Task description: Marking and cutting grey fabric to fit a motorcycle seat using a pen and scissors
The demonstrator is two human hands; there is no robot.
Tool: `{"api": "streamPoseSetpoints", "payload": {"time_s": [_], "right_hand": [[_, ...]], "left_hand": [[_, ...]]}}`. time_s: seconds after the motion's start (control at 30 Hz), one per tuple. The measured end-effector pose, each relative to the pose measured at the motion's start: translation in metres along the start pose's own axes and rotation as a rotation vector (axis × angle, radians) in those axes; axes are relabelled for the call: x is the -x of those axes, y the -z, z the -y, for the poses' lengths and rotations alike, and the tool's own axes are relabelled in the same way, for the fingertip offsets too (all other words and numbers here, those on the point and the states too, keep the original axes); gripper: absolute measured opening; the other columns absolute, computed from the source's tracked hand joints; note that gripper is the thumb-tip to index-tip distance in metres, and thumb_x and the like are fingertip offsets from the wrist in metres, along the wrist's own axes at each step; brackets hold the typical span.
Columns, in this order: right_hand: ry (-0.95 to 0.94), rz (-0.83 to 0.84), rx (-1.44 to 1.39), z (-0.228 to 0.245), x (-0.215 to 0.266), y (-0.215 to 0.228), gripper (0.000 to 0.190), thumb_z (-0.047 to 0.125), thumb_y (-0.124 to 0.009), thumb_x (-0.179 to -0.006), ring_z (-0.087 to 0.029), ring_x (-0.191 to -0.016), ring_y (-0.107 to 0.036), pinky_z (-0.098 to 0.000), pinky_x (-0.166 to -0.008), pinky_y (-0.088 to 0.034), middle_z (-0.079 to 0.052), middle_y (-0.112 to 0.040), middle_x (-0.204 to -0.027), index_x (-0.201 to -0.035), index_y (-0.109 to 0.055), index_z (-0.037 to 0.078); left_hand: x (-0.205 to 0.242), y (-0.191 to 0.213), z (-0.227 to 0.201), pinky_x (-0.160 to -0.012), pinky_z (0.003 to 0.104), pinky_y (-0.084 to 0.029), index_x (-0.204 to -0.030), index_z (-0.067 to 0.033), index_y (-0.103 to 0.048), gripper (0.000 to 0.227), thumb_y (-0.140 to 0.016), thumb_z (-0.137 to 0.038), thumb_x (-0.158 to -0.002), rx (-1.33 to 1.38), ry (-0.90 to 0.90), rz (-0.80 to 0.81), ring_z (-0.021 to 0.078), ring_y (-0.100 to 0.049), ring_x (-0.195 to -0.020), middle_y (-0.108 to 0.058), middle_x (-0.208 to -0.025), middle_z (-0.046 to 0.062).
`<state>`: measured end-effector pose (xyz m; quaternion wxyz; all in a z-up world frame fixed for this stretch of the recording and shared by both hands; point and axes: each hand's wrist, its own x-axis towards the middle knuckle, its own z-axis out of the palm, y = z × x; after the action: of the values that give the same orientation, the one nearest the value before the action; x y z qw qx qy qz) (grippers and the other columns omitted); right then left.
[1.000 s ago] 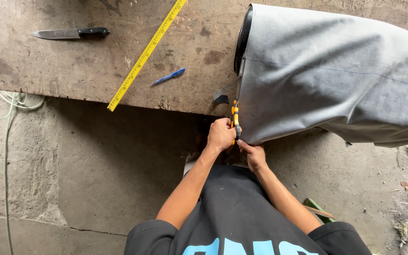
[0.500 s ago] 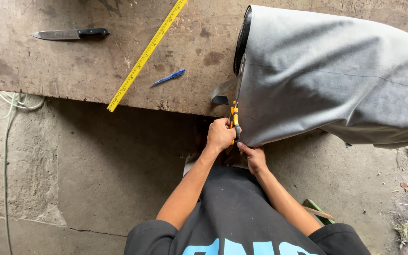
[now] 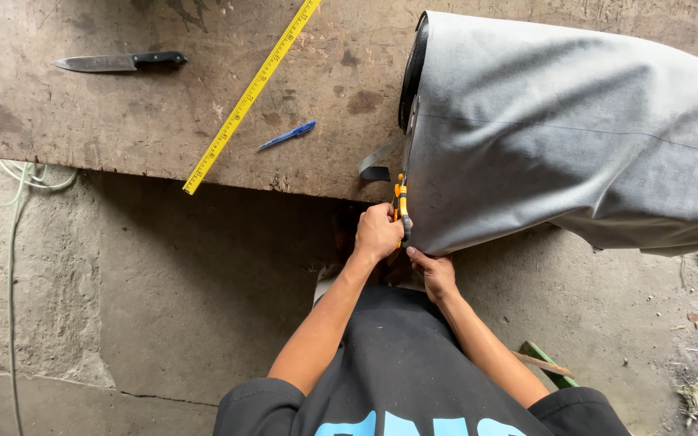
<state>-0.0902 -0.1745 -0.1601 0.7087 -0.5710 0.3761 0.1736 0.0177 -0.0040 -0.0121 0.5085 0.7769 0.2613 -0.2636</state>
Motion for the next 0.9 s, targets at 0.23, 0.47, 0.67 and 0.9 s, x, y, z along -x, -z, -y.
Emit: {"api": "streamPoseSetpoints", "payload": {"time_s": [0.23, 0.47, 0.67, 0.9], "right_hand": [[-0.011, -0.015, 0.002, -0.0001, 0.0011, 0.0011, 0.035, 0.016, -0.1, -0.075, -0.02, -0.061, -0.065, -0.036, -0.071, -0.056, -0.014, -0.065, -0.065, -0.073, -0.07, -0.001], [-0.007, -0.019, 0.012, -0.0009, 0.0013, 0.0046, 0.036, 0.015, -0.1, -0.075, -0.02, -0.06, -0.064, -0.0369, -0.07, -0.056, -0.014, -0.064, -0.064, -0.072, -0.068, -0.001], [0.009, -0.016, 0.005, -0.0071, -0.002, 0.0067, 0.035, 0.014, -0.1, -0.075, -0.02, -0.059, -0.064, -0.0362, -0.068, -0.056, -0.014, -0.065, -0.066, -0.073, -0.068, -0.001], [0.009, -0.016, -0.01, -0.0083, -0.0034, 0.0044, 0.035, 0.014, -0.1, -0.075, -0.021, -0.059, -0.064, -0.0363, -0.067, -0.056, -0.014, -0.066, -0.066, -0.074, -0.068, 0.0]], "left_hand": [[0.0013, -0.0008, -0.0005, -0.066, 0.034, -0.056, -0.081, -0.0086, -0.075, 0.018, -0.07, -0.026, -0.082, 0.015, -0.001, 0.024, 0.0183, -0.07, -0.057, -0.057, -0.053, -0.002], [-0.0001, 0.0003, 0.0028, -0.063, 0.032, -0.056, -0.079, -0.0073, -0.074, 0.018, -0.071, -0.024, -0.085, 0.037, -0.006, 0.036, 0.017, -0.07, -0.053, -0.058, -0.052, -0.002], [0.0022, -0.0028, 0.0024, -0.06, 0.03, -0.056, -0.077, -0.0062, -0.073, 0.018, -0.072, -0.022, -0.085, 0.065, -0.017, 0.048, 0.017, -0.069, -0.05, -0.057, -0.05, -0.002], [-0.0008, 0.0001, 0.0027, -0.064, 0.034, -0.057, -0.078, -0.0074, -0.074, 0.016, -0.071, -0.022, -0.084, 0.034, -0.02, 0.033, 0.0195, -0.072, -0.055, -0.06, -0.053, 0.0]]}}
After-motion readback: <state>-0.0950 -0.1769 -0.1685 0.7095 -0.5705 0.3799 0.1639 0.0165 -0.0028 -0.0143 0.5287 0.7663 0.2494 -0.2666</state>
